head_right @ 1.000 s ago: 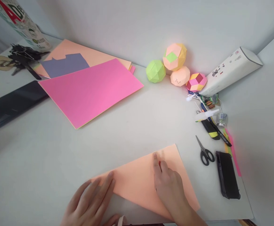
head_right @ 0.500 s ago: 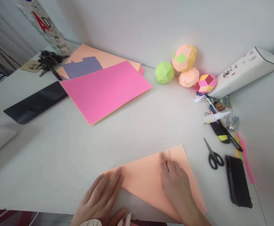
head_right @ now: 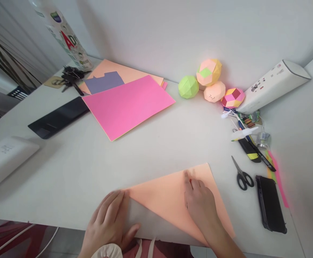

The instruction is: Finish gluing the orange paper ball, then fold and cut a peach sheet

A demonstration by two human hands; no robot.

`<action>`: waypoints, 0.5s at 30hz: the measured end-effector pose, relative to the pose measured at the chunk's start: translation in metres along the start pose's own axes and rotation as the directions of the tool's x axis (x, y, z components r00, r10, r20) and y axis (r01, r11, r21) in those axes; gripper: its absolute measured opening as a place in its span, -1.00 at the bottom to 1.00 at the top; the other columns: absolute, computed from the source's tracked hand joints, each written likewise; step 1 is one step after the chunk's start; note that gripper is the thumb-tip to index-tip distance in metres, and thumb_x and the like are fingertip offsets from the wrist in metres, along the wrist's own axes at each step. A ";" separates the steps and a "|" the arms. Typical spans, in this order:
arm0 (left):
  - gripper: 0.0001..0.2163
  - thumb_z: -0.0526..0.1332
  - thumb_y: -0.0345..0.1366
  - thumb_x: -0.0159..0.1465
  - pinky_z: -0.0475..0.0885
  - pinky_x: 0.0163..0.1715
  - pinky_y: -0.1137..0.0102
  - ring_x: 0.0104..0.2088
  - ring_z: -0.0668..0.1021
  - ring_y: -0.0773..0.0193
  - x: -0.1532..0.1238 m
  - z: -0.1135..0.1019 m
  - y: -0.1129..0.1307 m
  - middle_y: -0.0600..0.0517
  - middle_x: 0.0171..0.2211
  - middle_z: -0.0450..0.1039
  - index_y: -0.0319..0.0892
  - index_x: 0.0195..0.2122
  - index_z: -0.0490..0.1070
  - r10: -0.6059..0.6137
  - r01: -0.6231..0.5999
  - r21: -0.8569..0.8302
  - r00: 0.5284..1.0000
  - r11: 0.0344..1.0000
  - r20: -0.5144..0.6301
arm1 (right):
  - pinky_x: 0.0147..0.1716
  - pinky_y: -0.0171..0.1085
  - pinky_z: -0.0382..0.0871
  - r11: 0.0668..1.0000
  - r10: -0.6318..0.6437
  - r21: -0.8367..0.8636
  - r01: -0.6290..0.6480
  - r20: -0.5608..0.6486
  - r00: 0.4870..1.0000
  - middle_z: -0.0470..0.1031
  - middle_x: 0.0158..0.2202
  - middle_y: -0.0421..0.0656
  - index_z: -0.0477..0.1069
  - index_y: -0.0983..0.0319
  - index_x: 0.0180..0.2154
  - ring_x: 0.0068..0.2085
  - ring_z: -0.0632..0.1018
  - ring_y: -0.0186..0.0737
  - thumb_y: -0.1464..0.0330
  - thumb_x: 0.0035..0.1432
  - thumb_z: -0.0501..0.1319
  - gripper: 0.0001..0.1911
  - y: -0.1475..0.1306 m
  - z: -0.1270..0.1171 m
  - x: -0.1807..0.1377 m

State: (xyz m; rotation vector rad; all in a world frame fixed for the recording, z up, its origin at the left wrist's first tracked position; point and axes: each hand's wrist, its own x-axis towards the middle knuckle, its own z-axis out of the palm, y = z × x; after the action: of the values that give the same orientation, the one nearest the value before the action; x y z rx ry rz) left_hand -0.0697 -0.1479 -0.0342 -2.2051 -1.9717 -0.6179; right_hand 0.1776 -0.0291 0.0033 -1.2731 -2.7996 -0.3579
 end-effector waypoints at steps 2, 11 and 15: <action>-0.31 -0.09 0.09 0.32 0.27 0.06 0.11 0.03 0.41 -0.09 -0.001 0.001 0.000 -0.28 -0.05 0.41 -0.40 0.26 0.09 -0.023 0.023 0.018 1.000 1.000 -0.009 | -0.63 -0.33 0.09 1.000 0.009 0.000 -0.009 0.013 1.000 0.32 -0.54 -0.18 0.17 0.46 0.16 -0.50 0.35 -0.25 0.65 0.09 -0.03 -0.44 0.000 0.001 -0.001; -0.39 -0.09 0.11 0.33 0.30 0.05 0.24 0.12 0.32 -0.01 0.008 -0.006 -0.010 -0.21 0.04 0.37 -0.35 0.06 0.36 0.327 -0.316 -0.155 0.943 0.936 0.051 | -0.63 -0.34 0.11 1.000 0.029 -0.003 -0.029 0.028 0.999 0.37 -0.52 -0.14 0.27 0.49 0.10 -0.50 0.36 -0.27 0.65 0.12 -0.04 -0.51 -0.001 0.003 -0.001; -0.59 -0.04 -0.08 0.37 0.33 0.02 0.23 -0.01 0.37 0.07 0.026 -0.023 -0.016 -0.14 -0.12 0.41 -0.29 -0.01 0.39 0.351 -0.291 -0.328 0.926 0.899 0.141 | -0.63 -0.34 0.12 0.999 0.042 0.014 -0.043 0.052 0.998 0.41 -0.48 -0.10 0.27 0.47 0.12 -0.49 0.38 -0.27 0.62 0.13 -0.02 -0.50 -0.001 0.007 -0.003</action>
State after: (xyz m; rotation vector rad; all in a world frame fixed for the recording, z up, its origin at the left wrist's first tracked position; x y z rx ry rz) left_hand -0.0886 -0.1291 -0.0065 -2.7990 -1.6124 -0.7152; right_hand 0.1794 -0.0301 -0.0038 -1.3553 -2.8068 -0.3049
